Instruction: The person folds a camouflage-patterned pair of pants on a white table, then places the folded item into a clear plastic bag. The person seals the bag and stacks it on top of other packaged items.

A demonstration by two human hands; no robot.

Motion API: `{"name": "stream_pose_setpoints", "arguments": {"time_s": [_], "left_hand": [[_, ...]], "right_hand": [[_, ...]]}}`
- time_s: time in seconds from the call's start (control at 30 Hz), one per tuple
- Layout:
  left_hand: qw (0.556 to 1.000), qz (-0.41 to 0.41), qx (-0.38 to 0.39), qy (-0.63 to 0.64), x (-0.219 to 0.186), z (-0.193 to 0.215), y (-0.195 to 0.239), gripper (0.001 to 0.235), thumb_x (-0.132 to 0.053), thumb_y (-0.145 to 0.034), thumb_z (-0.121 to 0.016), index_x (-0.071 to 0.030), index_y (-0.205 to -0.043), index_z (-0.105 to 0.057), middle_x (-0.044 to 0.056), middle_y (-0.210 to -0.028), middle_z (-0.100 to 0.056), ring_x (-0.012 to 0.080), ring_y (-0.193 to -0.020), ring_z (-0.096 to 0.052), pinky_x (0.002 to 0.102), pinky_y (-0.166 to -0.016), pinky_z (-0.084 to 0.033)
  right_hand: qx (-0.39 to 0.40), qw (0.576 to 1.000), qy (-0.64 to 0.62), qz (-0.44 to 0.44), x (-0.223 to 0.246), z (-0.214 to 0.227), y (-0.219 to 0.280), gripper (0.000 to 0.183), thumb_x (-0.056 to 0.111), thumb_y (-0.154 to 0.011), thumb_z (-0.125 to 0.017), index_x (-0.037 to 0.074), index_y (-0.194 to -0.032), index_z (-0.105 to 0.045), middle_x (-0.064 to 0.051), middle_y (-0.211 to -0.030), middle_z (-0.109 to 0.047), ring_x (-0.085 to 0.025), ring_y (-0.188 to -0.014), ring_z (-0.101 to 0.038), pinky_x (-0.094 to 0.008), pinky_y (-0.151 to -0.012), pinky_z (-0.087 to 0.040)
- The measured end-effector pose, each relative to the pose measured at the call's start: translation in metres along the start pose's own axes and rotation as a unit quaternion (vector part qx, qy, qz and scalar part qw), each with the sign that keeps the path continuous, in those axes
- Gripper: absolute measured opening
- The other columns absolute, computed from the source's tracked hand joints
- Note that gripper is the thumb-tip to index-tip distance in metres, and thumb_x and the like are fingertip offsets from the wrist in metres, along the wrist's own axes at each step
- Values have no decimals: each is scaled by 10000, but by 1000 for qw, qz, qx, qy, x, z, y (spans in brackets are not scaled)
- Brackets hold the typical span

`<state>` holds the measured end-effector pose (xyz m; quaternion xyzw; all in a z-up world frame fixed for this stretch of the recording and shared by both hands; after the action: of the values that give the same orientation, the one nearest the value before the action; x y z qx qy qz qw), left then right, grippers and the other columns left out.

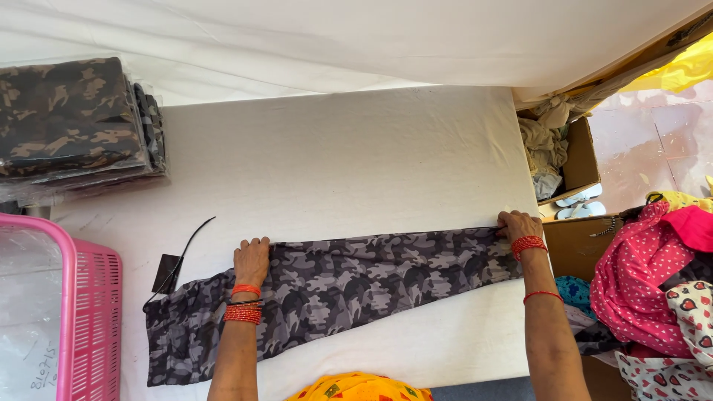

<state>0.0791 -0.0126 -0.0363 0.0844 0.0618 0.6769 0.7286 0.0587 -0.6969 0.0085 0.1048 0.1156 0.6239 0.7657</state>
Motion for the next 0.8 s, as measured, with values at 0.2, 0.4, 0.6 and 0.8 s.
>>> {"name": "stream_pose_setpoints", "arguments": {"time_s": [0.2,0.4,0.6,0.8], "left_hand": [[997,-15,51,64,-1,17,5,190,-165,-893,-692,-97,-1064,-646,65,-1056,-673,310,-1084,-579,453,-870,-526],[999,-25,24,39,-3,11,7,222,-82,-865,-700,-106,-1082,-660,69,-1103,-658,308,-1101,-573,439,-876,-534],[999,1,35,28,-12,14,11,322,-39,-889,-679,-148,-1189,-632,69,-1177,-619,293,-1149,-562,493,-1014,-468],[988,-64,-132,54,-64,25,50,595,-9,-848,-639,-127,-1420,-526,181,-1466,-420,312,-1391,-407,524,-1176,-303]], "right_hand": [[-93,993,3,73,10,22,13,110,133,-779,-736,191,-871,-720,39,-1077,-722,-218,-1215,-590,-411,-1181,-341],[-66,988,-116,75,-7,25,48,142,175,-736,-756,137,-853,-687,9,-956,-728,-218,-1131,-598,-424,-1184,-332],[-179,954,-222,92,-12,53,71,154,145,-699,-730,96,-777,-606,-7,-1125,-765,-269,-1093,-611,-461,-1085,-379],[-57,952,-301,-10,-26,26,50,194,196,-870,-669,54,-926,-549,-112,-944,-755,-285,-758,-670,-402,-752,-556]]}}
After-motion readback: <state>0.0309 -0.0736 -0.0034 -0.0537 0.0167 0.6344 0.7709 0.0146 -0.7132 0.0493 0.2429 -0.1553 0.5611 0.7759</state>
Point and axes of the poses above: each hand's wrist, its own y-axis away from the middle knuckle, its own z-axis out of the back of the hand, x = y × z, the point moved 8 cm from there along -y, towards the middle knuckle
